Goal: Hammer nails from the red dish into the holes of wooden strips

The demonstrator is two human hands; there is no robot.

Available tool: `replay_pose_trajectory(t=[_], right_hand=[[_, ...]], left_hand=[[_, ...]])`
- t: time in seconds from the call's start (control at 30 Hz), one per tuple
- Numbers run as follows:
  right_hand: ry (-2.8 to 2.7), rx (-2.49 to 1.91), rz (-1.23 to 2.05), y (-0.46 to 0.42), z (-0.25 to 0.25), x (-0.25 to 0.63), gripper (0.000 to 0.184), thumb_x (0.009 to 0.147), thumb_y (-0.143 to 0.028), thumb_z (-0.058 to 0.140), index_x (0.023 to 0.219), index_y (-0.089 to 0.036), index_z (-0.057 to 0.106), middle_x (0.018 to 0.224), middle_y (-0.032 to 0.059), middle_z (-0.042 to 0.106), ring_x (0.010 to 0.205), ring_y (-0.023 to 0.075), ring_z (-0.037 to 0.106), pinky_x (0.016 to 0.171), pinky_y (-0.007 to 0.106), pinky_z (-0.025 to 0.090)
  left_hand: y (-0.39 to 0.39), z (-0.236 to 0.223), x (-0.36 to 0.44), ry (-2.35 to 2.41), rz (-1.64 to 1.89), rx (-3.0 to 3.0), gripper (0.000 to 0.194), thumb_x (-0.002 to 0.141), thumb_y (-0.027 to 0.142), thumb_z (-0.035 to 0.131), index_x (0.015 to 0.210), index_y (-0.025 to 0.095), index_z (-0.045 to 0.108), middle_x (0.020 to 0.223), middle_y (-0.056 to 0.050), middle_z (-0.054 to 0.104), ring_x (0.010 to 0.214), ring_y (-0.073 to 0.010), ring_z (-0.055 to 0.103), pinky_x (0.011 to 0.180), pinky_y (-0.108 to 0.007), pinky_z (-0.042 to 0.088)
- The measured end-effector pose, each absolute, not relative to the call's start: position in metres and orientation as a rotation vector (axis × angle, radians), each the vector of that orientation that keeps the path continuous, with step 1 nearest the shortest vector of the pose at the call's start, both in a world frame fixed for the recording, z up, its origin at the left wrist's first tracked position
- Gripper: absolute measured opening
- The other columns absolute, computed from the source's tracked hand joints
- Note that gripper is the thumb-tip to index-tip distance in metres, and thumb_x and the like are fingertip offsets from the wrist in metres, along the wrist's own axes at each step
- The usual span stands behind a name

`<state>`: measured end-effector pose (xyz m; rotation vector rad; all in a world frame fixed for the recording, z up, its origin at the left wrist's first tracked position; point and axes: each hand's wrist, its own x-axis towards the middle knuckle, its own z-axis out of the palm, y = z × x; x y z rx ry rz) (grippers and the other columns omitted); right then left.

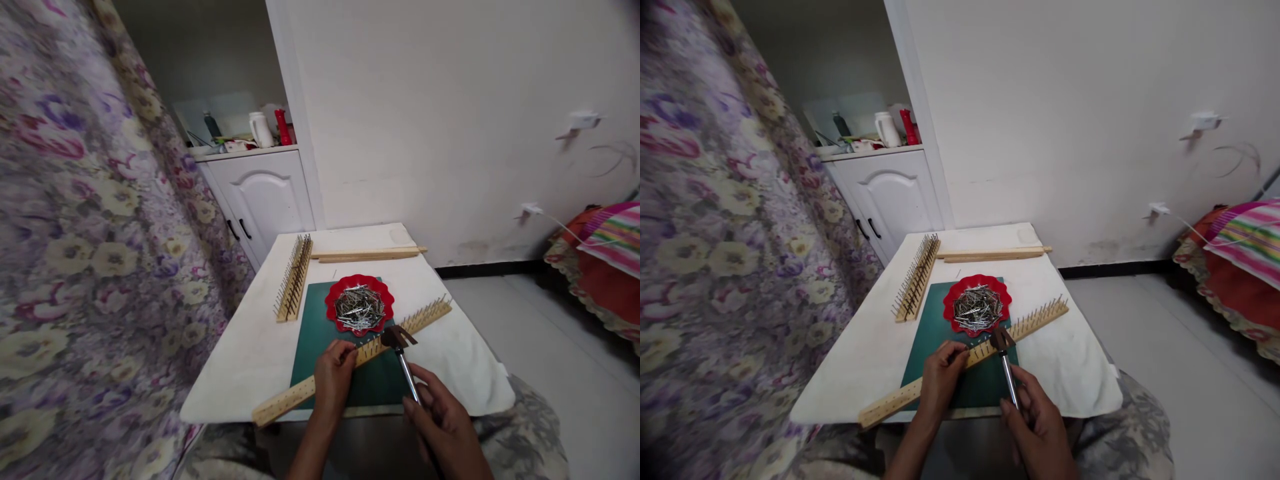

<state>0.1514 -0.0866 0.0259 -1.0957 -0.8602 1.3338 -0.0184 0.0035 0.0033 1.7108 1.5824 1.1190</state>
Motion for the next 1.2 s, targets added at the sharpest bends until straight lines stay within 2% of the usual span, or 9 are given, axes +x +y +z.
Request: replay_pose_trajectory(t=[0.27, 0.33, 0.47, 0.6, 0.7, 0.83, 0.97, 1.07, 1.2], right_hand=[[-0.996, -1.068, 1.503, -0.075, 0.042, 0.146, 0.041, 0.078, -0.037, 0.066, 0.115, -0.021, 0.057, 0.058, -0.0056, 0.058, 0.030, 0.0043, 0.035, 0.028, 0.014, 0.023], [-1.072, -1.046, 1.511, -0.071, 0.045, 0.143, 0.037, 0.079, -0.032, 0.064, 0.114, -0.021, 0.057, 0.059, -0.0055, 0.059, 0.034, 0.0058, 0.038, 0.031, 0.016, 0.027], [-1.211, -1.060, 1.465, -0.065, 0.046, 0.138, 0.036, 0.081, -0.024, 0.058, 0.116, -0.020, 0.056, 0.058, -0.0045, 0.058, 0.050, 0.0135, 0.052, 0.040, 0.019, 0.035], [-1.284, -1.101, 1.448, -0.062, 0.046, 0.138, 0.038, 0.081, -0.024, 0.057, 0.119, -0.020, 0.056, 0.059, -0.0052, 0.057, 0.049, 0.0148, 0.052, 0.045, 0.023, 0.039], [-1.282, -1.062, 1.418, -0.062, 0.046, 0.140, 0.038, 0.081, -0.023, 0.057, 0.120, -0.022, 0.056, 0.065, -0.0039, 0.060, 0.057, 0.0171, 0.056, 0.056, 0.026, 0.044], [-1.343, -1.093, 1.407, -0.063, 0.042, 0.140, 0.037, 0.082, -0.019, 0.056, 0.118, -0.022, 0.056, 0.062, -0.0048, 0.057, 0.058, 0.0173, 0.055, 0.055, 0.026, 0.041], [-1.349, -1.076, 1.392, -0.063, 0.036, 0.138, 0.037, 0.081, -0.019, 0.055, 0.118, -0.022, 0.056, 0.067, -0.0027, 0.060, 0.059, 0.0178, 0.054, 0.057, 0.028, 0.041], [-1.373, -1.099, 1.354, -0.063, 0.035, 0.137, 0.037, 0.079, -0.019, 0.056, 0.116, -0.022, 0.059, 0.060, -0.0046, 0.056, 0.055, 0.0178, 0.053, 0.055, 0.027, 0.039], [-1.282, -1.077, 1.388, -0.066, 0.043, 0.138, 0.036, 0.077, -0.024, 0.061, 0.113, -0.023, 0.062, 0.057, -0.0045, 0.056, 0.059, 0.0201, 0.055, 0.059, 0.028, 0.043]], left_hand=[[0.005, 0.001, -0.020, 1.564, 1.114, 1.741, 0.013, 0.077, 0.021, 0.054, 0.069, 0.018, 0.064, 0.072, 0.000, 0.058, 0.066, -0.0140, 0.054, 0.061, -0.022, 0.037], [0.005, 0.001, -0.020, 1.574, 1.108, 1.740, 0.013, 0.077, 0.021, 0.054, 0.068, 0.018, 0.063, 0.071, 0.001, 0.056, 0.064, -0.0135, 0.053, 0.059, -0.022, 0.035], [0.004, 0.000, -0.019, 1.579, 1.097, 1.734, 0.013, 0.075, 0.019, 0.053, 0.066, 0.017, 0.061, 0.068, 0.001, 0.054, 0.063, -0.0131, 0.051, 0.058, -0.022, 0.034], [0.004, 0.000, -0.019, 1.580, 1.094, 1.730, 0.014, 0.075, 0.018, 0.052, 0.064, 0.017, 0.060, 0.067, 0.002, 0.053, 0.062, -0.0128, 0.049, 0.058, -0.022, 0.033], [0.003, 0.001, -0.019, 1.580, 1.100, 1.728, 0.015, 0.076, 0.019, 0.052, 0.064, 0.017, 0.061, 0.068, 0.001, 0.053, 0.062, -0.0126, 0.049, 0.057, -0.022, 0.033], [0.002, 0.005, -0.018, 1.579, 1.100, 1.721, 0.014, 0.074, 0.017, 0.051, 0.062, 0.017, 0.058, 0.065, 0.002, 0.050, 0.061, -0.0124, 0.049, 0.056, -0.022, 0.031], [0.002, 0.006, -0.017, 1.585, 1.091, 1.714, 0.015, 0.073, 0.016, 0.051, 0.059, 0.017, 0.055, 0.063, 0.002, 0.048, 0.060, -0.0122, 0.048, 0.055, -0.022, 0.030], [0.003, 0.005, -0.018, 1.587, 1.102, 1.715, 0.015, 0.073, 0.017, 0.051, 0.058, 0.017, 0.055, 0.063, 0.002, 0.049, 0.061, -0.0126, 0.048, 0.056, -0.022, 0.030], [0.003, 0.002, -0.019, 1.607, 1.087, 1.736, 0.014, 0.074, 0.018, 0.052, 0.061, 0.017, 0.057, 0.066, 0.002, 0.052, 0.061, -0.0128, 0.050, 0.056, -0.023, 0.032]])
